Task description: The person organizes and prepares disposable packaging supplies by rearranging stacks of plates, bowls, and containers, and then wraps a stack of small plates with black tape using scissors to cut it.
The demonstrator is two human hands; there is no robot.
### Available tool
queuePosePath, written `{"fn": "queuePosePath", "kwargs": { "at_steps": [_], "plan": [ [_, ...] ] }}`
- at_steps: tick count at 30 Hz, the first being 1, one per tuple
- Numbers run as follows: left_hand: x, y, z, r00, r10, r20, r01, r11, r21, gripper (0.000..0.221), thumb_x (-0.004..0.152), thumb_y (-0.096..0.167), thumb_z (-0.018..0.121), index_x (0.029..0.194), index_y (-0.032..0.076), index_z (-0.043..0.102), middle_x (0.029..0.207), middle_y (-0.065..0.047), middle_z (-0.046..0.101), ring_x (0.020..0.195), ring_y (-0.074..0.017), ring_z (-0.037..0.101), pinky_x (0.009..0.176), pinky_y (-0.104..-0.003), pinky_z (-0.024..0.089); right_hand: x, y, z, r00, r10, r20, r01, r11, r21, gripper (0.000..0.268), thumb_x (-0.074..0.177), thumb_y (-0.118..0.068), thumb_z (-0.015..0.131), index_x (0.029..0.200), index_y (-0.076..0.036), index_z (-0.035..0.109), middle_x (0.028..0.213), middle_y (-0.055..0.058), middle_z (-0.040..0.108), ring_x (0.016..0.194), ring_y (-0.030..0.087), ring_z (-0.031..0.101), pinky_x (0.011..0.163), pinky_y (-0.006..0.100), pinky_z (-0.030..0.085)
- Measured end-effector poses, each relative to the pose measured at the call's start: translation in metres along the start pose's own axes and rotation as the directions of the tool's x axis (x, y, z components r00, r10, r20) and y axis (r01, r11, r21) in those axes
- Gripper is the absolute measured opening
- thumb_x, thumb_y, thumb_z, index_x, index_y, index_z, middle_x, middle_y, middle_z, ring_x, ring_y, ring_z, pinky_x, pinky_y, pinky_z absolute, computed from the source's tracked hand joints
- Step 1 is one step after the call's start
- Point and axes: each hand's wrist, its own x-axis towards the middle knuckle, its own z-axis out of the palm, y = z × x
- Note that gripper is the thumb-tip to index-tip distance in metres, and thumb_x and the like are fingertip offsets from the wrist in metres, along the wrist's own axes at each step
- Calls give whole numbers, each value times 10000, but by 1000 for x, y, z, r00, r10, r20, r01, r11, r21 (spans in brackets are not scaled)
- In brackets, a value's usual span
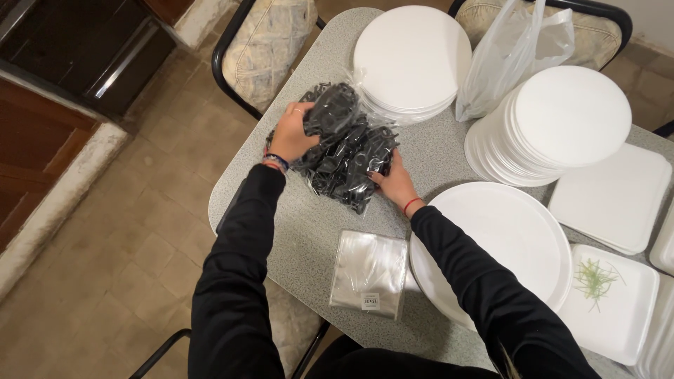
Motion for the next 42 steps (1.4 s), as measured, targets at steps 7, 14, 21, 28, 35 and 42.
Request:
{"fn": "queuePosePath", "kwargs": {
  "at_steps": [7, 14, 21, 28, 35, 42],
  "plan": [
    [10, -37, 7, 992, -19, 123, 79, 862, -502, 754, 741, -10, 812, 1428, -15, 501, 1346, -163, 606, 1199, -261, 633, 1014, -350, 528, 1, 6, -2, 1000, 20, 0, -20, 1000, 21, 984, 869, -111, 753, 1610, -49, 108, 1141, 200, 708, 845, 241, 736, 636, 347, 636],
    [12, -82, 23, 971, -10, 239, 85, 949, -305, 753, 832, 141, 791, 1510, 8, 492, 1388, -195, 640, 1231, -279, 623, 1030, -369, 494, -21, 6, -21, 1000, 0, -1, -1, 998, -69, 982, 882, -170, 766, 1607, -41, 116, 1143, 224, 719, 838, 261, 740, 707, 369, 614],
    [-14, -25, 12, 983, 184, 0, -183, 975, 128, 774, 819, 192, 817, 1483, -18, 480, 1410, -279, 544, 1299, -428, 506, 1108, -458, 406, -132, 33, -80, 986, -161, -42, 160, 987, -36, 572, 912, -146, 701, 1430, -32, 484, 1159, 136, 707, 856, 194, 699, 745, 317, 594],
    [-173, 53, 75, 951, 226, -209, -225, 974, 29, 553, 875, 74, 726, 1397, 24, 552, 1309, -162, 617, 1208, -370, 560, 1066, -475, 434, -281, 106, -119, 995, 82, -58, -83, 996, -17, 315, 997, -180, 632, 1273, -31, 663, 999, 112, 785, 862, 170, 745, 799, 297, 621],
    [-340, -1, 194, 947, -289, -140, 298, 954, 43, 523, 818, 266, 788, 1209, -26, 599, 1145, -201, 647, 1121, -381, 570, 972, -478, 459, -319, 106, -54, 917, 98, 388, -72, 994, -81, 482, 938, -169, 652, 1394, -52, 548, 1168, 95, 725, 1021, 159, 725, 943, 307, 579],
    [-329, 41, 184, 767, -638, -68, 641, 766, 53, 624, 707, 363, 887, 1110, -53, 654, 1120, -231, 666, 1101, -382, 604, 961, -450, 482, -300, 119, -25, 941, -1, 339, 93, 962, -256, 602, 889, -163, 702, 1426, -3, 481, 1453, 163, 476, 994, 230, 698, 934, 323, 581]
  ]
}}
